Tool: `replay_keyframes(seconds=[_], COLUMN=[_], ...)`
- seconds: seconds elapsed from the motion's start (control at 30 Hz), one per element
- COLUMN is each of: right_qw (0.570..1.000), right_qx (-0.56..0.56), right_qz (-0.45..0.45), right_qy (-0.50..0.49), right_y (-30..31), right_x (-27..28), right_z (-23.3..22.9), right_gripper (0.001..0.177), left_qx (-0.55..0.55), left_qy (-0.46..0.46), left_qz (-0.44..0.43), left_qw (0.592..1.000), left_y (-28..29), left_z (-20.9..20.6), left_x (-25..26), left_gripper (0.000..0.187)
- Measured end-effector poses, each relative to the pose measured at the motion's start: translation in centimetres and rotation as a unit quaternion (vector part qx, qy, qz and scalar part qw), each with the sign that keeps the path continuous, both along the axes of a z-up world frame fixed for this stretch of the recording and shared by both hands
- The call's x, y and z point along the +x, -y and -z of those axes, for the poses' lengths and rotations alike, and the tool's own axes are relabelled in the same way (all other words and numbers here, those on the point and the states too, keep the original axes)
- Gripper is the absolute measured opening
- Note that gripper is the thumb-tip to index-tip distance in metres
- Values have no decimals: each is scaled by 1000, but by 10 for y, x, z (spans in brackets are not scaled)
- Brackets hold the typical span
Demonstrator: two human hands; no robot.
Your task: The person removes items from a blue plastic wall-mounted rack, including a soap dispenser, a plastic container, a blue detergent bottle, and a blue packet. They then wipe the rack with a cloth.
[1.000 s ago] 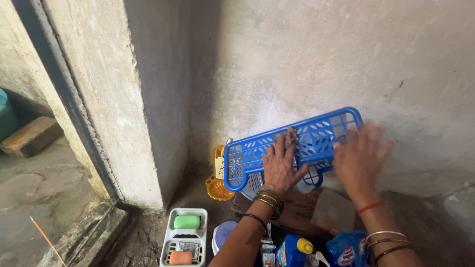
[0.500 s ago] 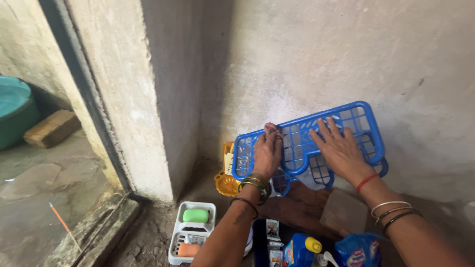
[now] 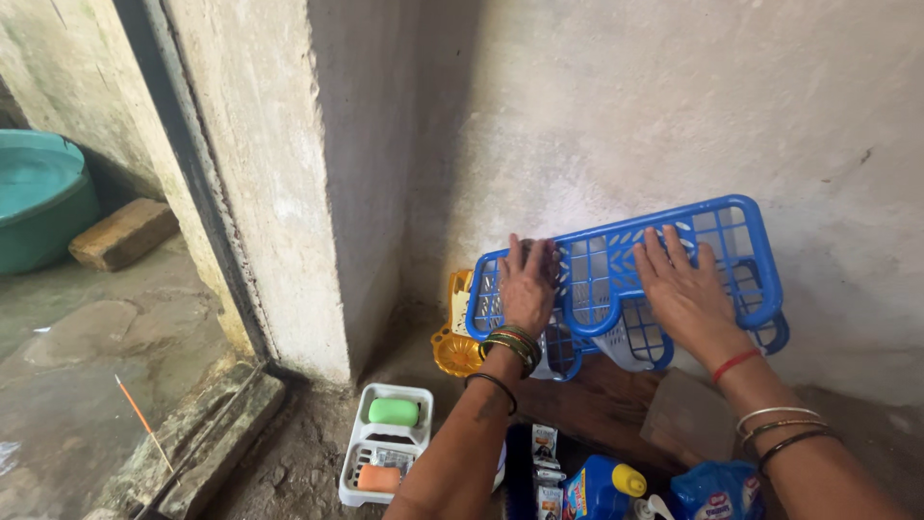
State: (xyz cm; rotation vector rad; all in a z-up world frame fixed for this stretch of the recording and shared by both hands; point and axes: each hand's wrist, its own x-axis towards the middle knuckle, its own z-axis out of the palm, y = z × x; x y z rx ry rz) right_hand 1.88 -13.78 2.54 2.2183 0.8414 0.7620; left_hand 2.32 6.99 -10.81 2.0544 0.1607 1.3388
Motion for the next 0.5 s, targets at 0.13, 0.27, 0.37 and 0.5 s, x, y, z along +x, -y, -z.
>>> replay_keyframes(seconds=[0.13, 0.27, 0.37, 0.5], right_qw=[999, 996, 996, 997], right_qx=[-22, -22, -11, -20], right_qz=[34, 64, 62, 60], right_qy=[-5, -56, -65, -33], right_y=[-6, -4, -1, 0], right_x=[-6, -20, -29, -32], right_z=[-7, -16, -16, -10], right_gripper=[64, 82, 91, 82], left_qx=[-9, 99, 108, -124], left_qy=[41, 82, 22, -118], left_qz=[137, 175, 172, 36], left_qw=[990, 976, 979, 985], left_y=[38, 64, 27, -31], left_z=[-3, -5, 8, 15], left_x=[-11, -19, -26, -27], left_gripper=[58, 49, 59, 29])
